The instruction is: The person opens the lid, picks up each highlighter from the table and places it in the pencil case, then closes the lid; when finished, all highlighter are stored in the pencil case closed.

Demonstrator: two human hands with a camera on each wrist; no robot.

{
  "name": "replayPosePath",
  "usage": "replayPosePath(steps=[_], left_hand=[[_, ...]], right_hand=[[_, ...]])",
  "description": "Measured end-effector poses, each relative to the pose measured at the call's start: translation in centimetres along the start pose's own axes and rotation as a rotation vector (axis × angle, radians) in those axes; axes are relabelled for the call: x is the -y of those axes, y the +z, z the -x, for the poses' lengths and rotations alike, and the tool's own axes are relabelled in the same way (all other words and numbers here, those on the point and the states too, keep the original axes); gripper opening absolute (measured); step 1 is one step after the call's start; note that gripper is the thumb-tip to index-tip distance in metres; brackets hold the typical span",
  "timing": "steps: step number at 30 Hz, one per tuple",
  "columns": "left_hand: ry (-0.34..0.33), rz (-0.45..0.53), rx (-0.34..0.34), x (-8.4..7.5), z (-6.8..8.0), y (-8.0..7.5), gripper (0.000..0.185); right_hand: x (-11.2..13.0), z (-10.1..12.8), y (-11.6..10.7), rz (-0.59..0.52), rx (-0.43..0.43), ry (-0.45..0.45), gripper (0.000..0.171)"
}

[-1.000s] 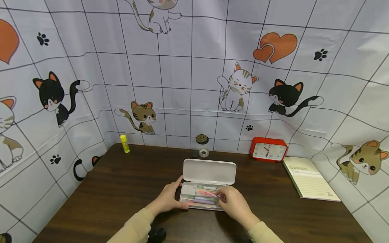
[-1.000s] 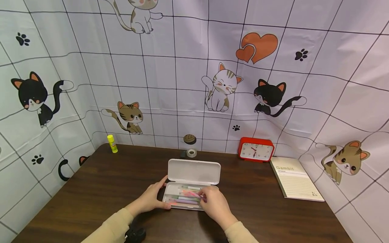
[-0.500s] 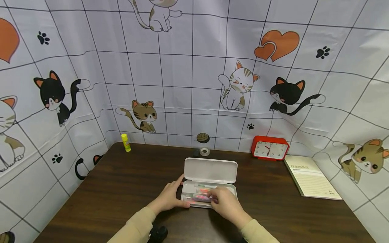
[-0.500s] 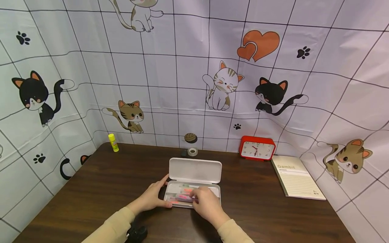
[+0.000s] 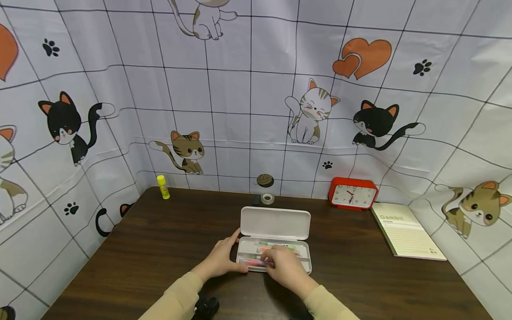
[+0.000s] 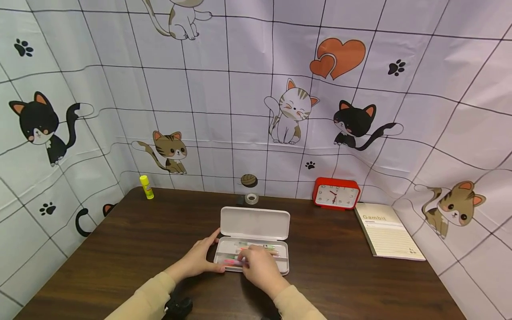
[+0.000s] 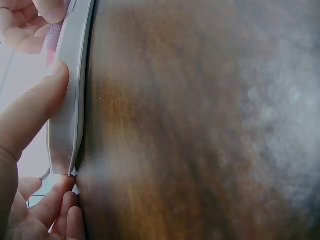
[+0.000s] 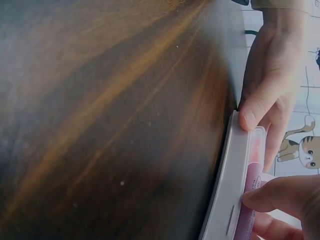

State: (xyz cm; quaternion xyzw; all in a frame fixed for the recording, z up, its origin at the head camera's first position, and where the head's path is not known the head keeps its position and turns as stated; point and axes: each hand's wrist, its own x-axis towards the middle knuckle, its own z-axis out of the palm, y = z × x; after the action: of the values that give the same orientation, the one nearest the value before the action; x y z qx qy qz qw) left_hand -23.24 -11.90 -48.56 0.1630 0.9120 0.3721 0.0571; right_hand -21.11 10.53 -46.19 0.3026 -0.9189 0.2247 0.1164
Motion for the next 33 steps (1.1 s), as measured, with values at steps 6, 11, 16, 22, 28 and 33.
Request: replayPosePath(steps=[6,11,16,22,28,33], left_hand=[[-0.018,0.005,0.002,0.0,0.0,0.0,0.114],[-0.015,0.004,-0.005,-0.2,0.0,0.0,0.113],[-0.022,0.004,-0.004,-0.3,0.0,0.0,0.113],[-0.042,0.01,0.001,-0.1,-0.1,0.1,0.113],[-0.041,0.008,0.002,-0.1,-0.2,0.1,0.113],[-0.044,0.004,0.002,-0.1,-0.2,0.1,0.113]], right_hand=[[0.1,-0.2,0.3,0.004,-0.004,0.01,0.015],[0.0,-0.2,0.2,0.009,-0.015,0.015,0.013],[-0.1,0.0,0.0,0.005,-0.02,0.023,0.012],[-0.4,0.1,-0.5,-0.014,-0.027,0.062,0.011],[-1.3,0.4,-1.2,-0.045,-0.045,0.097,0.01],[-2.3,1.0,-1.8,-0.057,-0.084,0.127,0.012]])
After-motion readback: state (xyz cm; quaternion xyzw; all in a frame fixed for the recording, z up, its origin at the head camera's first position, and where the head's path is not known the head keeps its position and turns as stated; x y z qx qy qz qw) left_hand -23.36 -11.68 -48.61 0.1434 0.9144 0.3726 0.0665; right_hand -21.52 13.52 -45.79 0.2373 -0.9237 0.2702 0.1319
